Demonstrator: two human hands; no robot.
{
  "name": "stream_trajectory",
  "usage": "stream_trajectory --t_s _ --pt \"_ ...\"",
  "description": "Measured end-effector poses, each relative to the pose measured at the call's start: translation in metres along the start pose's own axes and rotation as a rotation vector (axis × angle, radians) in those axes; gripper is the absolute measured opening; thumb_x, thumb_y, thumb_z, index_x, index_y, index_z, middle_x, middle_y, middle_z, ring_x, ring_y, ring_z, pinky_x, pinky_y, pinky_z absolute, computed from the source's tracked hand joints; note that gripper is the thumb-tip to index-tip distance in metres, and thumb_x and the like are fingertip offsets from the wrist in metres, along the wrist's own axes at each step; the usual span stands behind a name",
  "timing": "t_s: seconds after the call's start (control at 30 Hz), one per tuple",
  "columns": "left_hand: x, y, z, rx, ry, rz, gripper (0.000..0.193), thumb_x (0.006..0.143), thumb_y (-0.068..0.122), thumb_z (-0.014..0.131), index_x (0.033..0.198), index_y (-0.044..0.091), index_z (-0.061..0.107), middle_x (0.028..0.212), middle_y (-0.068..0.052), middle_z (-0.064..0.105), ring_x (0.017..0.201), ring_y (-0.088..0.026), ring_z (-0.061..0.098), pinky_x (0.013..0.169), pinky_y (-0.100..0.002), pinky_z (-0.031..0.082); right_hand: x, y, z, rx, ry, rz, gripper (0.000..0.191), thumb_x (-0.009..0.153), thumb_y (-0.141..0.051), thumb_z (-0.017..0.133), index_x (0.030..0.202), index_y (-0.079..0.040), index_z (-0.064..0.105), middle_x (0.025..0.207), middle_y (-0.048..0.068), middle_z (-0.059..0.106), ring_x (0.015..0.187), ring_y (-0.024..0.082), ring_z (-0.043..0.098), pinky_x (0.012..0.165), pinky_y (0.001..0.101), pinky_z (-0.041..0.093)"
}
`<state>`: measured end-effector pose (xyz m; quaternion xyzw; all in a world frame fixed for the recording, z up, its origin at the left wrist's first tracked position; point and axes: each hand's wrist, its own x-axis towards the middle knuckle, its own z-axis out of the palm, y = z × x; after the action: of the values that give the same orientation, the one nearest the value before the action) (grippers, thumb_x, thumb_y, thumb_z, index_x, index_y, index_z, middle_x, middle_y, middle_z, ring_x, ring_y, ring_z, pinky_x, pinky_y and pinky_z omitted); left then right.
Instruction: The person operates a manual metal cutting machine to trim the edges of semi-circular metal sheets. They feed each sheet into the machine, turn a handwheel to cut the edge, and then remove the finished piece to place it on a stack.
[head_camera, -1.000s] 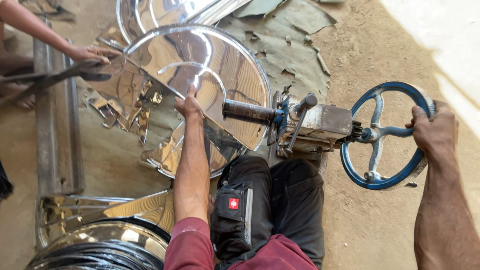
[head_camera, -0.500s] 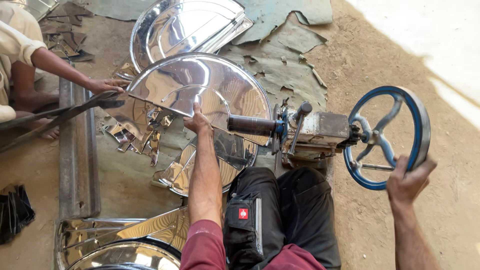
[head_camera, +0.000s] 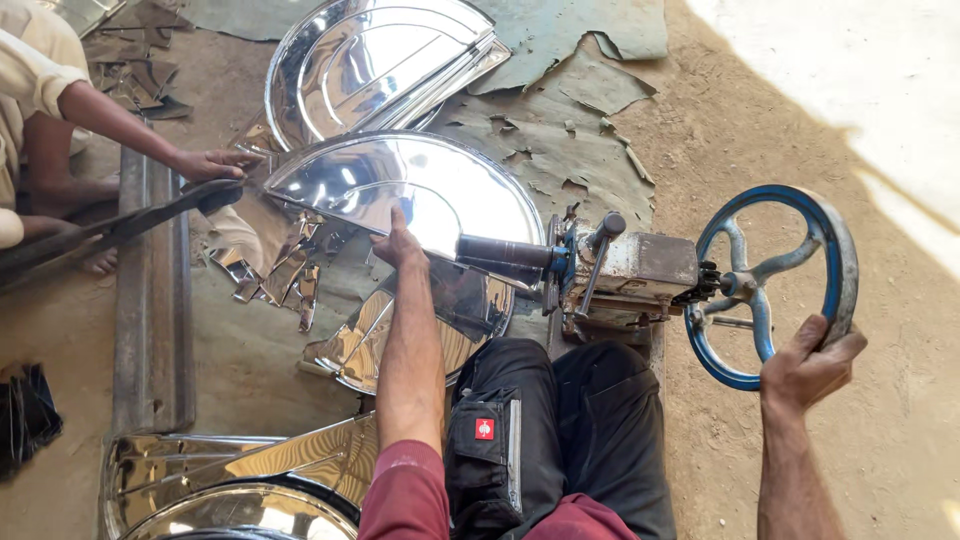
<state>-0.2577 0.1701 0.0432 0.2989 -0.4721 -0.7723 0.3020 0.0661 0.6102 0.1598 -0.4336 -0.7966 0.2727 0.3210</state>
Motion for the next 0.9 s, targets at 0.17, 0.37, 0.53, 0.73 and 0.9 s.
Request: stream_trajectory --t_s 0.17,0.37,0.53,0.73,0.9 --pt "-0.009 -0.009 -0.023 -0.249 -0.294 -0.268 0.061 0.081 -0.006 0.075 0.137 0.003 0.054 0.125 -0.011 0.065 0.106 -0.024 0.067 0.091 -0.037 0.057 -0.066 -0.074 0.020 -0.051 0.120 -0.688 0.092 0.107 -0.025 0.076 0.169 0.005 0.014 0.170 0.030 0.014 0.159 0.043 0.015 0.130 0.0517 0.011" --pt "-0.025 -0.017 -0.040 -0.445 -0.573 -0.436 0.058 0.083 -0.009 0.068 0.138 0.004 0.055 0.128 -0.016 0.066 0.114 -0.031 0.068 0.100 -0.045 0.059 -0.097 -0.149 0.088 0.216 -0.925 -0.432 0.034 0.089 -0.033 0.075 0.121 -0.021 0.076 0.121 0.014 0.075 0.118 0.030 0.069 0.099 0.0491 0.056" --pt "-0.024 -0.022 -0.039 -0.485 -0.598 -0.388 0.060 0.085 -0.012 0.068 0.140 0.006 0.054 0.126 -0.012 0.064 0.111 -0.028 0.066 0.097 -0.043 0.057 -0.015 -0.133 0.071 0.132 -1.229 -0.666 0.022 0.089 -0.017 0.071 0.107 -0.022 0.083 0.149 0.010 0.045 0.112 0.025 0.074 0.095 0.0426 0.062" --pt "-0.023 -0.022 -0.042 -0.457 -0.554 -0.368 0.052 0.085 -0.013 0.067 0.135 0.002 0.058 0.123 -0.012 0.067 0.108 -0.026 0.069 0.094 -0.040 0.059 0.069 -0.209 0.100 -0.580 -1.020 -0.897 0.053 0.097 -0.045 0.034 0.127 -0.022 0.072 0.173 -0.004 -0.011 0.157 0.028 -0.019 0.117 0.0590 -0.015" --pt "-0.023 -0.019 -0.036 -0.406 -0.548 -0.357 0.051 0.085 -0.012 0.066 0.133 0.003 0.058 0.118 -0.011 0.068 0.106 -0.026 0.069 0.092 -0.040 0.060 -0.024 -0.228 0.110 -0.383 -1.109 -1.120 0.065 0.101 -0.054 0.025 0.125 -0.015 0.071 0.170 0.002 -0.012 0.152 0.028 -0.030 0.116 0.0609 -0.020"
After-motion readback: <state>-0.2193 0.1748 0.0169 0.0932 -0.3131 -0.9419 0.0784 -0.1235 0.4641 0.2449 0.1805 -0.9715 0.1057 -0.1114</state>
